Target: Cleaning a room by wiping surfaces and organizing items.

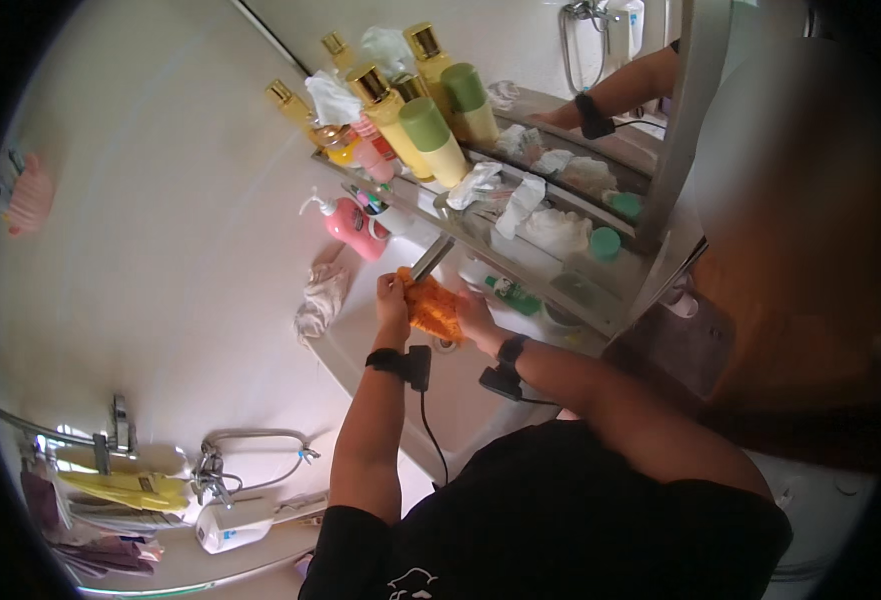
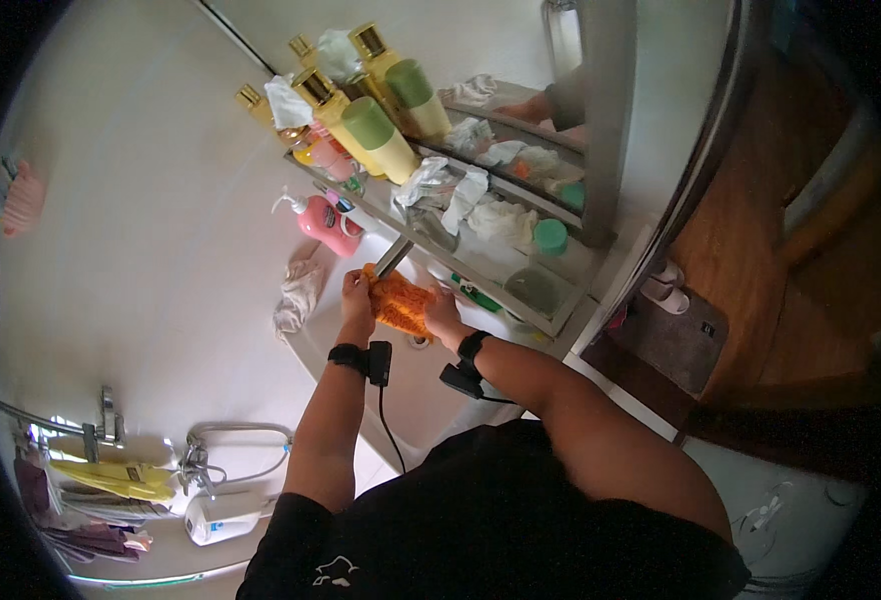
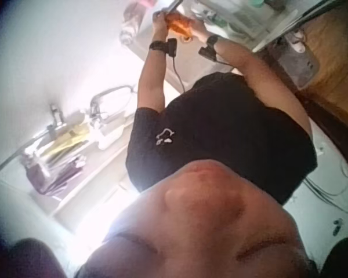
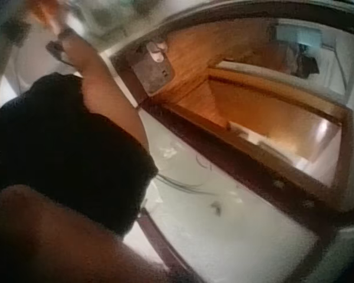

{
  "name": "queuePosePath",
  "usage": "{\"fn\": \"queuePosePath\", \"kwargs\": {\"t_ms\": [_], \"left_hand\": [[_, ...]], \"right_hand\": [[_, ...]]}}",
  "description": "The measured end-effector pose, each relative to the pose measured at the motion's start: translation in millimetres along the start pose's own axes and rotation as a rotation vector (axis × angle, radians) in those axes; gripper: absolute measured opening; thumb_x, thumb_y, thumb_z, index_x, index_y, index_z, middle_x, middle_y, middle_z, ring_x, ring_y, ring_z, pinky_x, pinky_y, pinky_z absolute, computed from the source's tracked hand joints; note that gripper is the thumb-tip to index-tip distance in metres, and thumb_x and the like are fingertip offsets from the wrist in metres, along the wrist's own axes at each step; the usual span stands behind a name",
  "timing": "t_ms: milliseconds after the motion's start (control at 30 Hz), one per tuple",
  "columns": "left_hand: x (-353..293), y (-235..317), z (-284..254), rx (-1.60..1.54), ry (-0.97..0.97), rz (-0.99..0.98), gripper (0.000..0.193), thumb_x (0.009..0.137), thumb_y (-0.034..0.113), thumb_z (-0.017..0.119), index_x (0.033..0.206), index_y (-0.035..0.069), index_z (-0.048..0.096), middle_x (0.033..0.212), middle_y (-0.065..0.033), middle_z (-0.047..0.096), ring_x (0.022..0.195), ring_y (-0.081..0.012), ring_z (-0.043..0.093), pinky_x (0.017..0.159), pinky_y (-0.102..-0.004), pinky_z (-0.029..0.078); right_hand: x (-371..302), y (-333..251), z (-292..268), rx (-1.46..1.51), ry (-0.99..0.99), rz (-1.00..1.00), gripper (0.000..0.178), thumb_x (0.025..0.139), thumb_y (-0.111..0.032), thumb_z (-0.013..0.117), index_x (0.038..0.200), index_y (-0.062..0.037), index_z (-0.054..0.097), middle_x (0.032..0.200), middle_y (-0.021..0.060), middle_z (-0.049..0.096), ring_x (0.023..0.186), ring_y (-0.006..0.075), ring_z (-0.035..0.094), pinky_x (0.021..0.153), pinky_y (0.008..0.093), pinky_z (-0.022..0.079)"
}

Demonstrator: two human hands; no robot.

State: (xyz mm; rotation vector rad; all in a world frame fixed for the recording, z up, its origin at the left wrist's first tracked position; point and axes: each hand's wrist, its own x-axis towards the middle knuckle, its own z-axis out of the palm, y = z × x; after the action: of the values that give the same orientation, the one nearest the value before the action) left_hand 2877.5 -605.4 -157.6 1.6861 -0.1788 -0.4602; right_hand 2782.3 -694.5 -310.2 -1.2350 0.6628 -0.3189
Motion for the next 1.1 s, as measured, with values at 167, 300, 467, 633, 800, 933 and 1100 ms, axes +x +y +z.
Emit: {"fn": "queuePosePath", "kwargs": {"t_ms": [167,300,467,633,800,933,1100], "left_hand": [[-5,-3,-16,-0.010,-0.088,0.099,0.012,0.097,0.012,0.043,0.105,0.005,0.049,0.095,-0.0056,0.054,0.080,-0.0143,0.057,0.071,-0.0273,0.050],[-6,14,-18,0.054,-0.207,0.016,0.012,0.097,0.013,0.045,0.104,0.005,0.050,0.092,-0.0039,0.055,0.074,-0.0123,0.056,0.063,-0.0255,0.049],[-1,11,-49,0.078,0.065,0.084,0.012,0.094,0.013,0.048,0.102,0.005,0.053,0.085,-0.0029,0.055,0.063,-0.0097,0.051,0.051,-0.0224,0.041],[3,12,-72,0.217,0.181,0.193,0.016,0.092,0.014,0.051,0.103,0.004,0.055,0.086,-0.0056,0.060,0.071,-0.0127,0.056,0.062,-0.0275,0.047],[6,0,-106,0.474,0.165,0.106,0.021,0.091,0.015,0.054,0.109,0.004,0.057,0.088,-0.0071,0.063,0.074,-0.0137,0.058,0.063,-0.0288,0.048],[-13,20,-74,0.428,-0.222,0.031,0.026,0.092,0.017,0.054,0.114,0.003,0.054,0.091,-0.0034,0.061,0.072,-0.0115,0.055,0.066,-0.0263,0.047],[12,-7,-99,1.150,-0.364,0.159,0.038,0.095,0.032,0.051,0.120,0.003,0.050,0.097,-0.0063,0.061,0.083,-0.0159,0.062,0.074,-0.0294,0.052]], "right_hand": [[3,-12,20,-0.416,0.072,-0.321,0.038,0.085,-0.009,0.045,0.123,-0.0062,0.051,0.118,0.0218,0.053,0.114,0.0364,0.049,0.096,0.0406,0.038],[43,-12,24,-0.507,-0.039,-0.404,0.037,0.084,-0.015,0.050,0.120,-0.0091,0.054,0.131,0.0180,0.045,0.120,0.0344,0.045,0.099,0.0419,0.039],[26,-51,33,-0.184,-0.212,-0.361,0.025,0.089,-0.026,0.052,0.093,-0.0034,0.061,0.088,0.0139,0.062,0.085,0.0275,0.060,0.076,0.0378,0.046],[20,-65,41,-0.020,-0.136,-0.291,0.029,0.093,-0.030,0.050,0.091,-0.0029,0.060,0.076,0.0122,0.061,0.073,0.0232,0.059,0.068,0.0349,0.045],[7,-77,42,0.000,-0.189,-0.186,0.024,0.093,-0.026,0.051,0.097,-0.0041,0.062,0.082,0.0080,0.063,0.075,0.0187,0.056,0.072,0.0305,0.045],[8,-77,21,0.130,-0.183,-0.059,0.025,0.094,-0.026,0.051,0.098,-0.0051,0.063,0.087,0.0053,0.064,0.076,0.0159,0.056,0.072,0.0296,0.045],[-5,-86,27,0.097,-0.138,-0.038,0.026,0.095,-0.027,0.050,0.105,-0.0055,0.060,0.098,0.0069,0.063,0.085,0.0162,0.057,0.076,0.0297,0.045]]}}
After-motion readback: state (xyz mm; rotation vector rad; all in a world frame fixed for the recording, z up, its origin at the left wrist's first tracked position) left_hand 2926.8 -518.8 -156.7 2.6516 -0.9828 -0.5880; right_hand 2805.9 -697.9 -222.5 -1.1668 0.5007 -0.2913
